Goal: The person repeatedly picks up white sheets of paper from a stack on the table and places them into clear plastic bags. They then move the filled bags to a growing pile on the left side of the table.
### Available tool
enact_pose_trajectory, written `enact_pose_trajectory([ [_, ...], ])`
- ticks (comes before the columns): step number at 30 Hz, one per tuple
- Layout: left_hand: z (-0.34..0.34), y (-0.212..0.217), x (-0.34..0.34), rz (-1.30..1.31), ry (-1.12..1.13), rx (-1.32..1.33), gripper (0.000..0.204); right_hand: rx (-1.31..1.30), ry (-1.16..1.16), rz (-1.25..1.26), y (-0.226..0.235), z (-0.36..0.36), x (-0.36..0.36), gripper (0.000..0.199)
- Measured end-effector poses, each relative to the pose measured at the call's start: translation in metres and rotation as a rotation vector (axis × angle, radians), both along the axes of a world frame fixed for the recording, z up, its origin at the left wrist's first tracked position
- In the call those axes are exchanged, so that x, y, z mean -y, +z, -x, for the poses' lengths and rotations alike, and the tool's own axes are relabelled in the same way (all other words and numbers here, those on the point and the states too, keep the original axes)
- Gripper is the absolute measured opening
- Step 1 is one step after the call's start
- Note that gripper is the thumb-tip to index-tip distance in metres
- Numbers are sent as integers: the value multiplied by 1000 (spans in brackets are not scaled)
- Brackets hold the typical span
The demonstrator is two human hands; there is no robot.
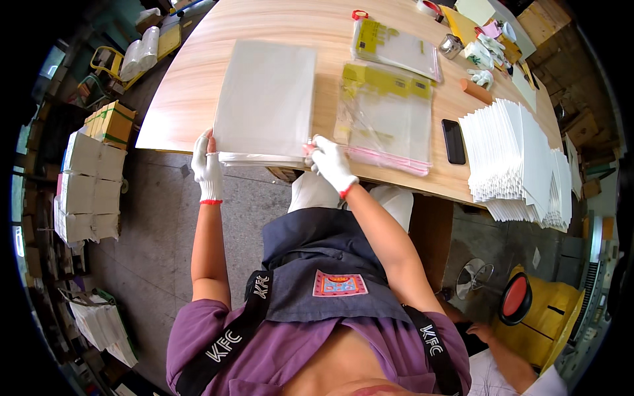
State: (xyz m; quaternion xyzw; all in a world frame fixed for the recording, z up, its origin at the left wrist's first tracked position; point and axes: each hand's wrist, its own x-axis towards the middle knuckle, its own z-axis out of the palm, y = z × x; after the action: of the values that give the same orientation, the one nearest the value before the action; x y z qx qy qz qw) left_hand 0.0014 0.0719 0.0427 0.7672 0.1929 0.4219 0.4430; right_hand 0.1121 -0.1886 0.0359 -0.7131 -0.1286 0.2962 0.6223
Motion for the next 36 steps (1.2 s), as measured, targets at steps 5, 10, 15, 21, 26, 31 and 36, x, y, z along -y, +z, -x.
enact_pose_trajectory([
  [5,11,-70,-32,-83,68,-363,40,173,65,172,-1,0,-5,29],
  [10,11,-63,-8,311,106,66,41,11,-38,-180,34,4,108,19],
  [15,17,-38,16,-116,69,43,40,458,-797,-68,82,0,274,25],
  [21,-2,-7,63,-513,-104,74,33,1017,-1053,1058,140,-19,424,28],
  [26,-22,3,98,-520,-311,122,14,939,-686,1388,153,-45,432,31],
  [31,-42,-11,139,-356,-483,149,9,1040,-581,1594,154,-54,442,24],
  [36,-62,19,186,-690,-667,-161,34,1258,-686,1493,149,-12,434,21],
])
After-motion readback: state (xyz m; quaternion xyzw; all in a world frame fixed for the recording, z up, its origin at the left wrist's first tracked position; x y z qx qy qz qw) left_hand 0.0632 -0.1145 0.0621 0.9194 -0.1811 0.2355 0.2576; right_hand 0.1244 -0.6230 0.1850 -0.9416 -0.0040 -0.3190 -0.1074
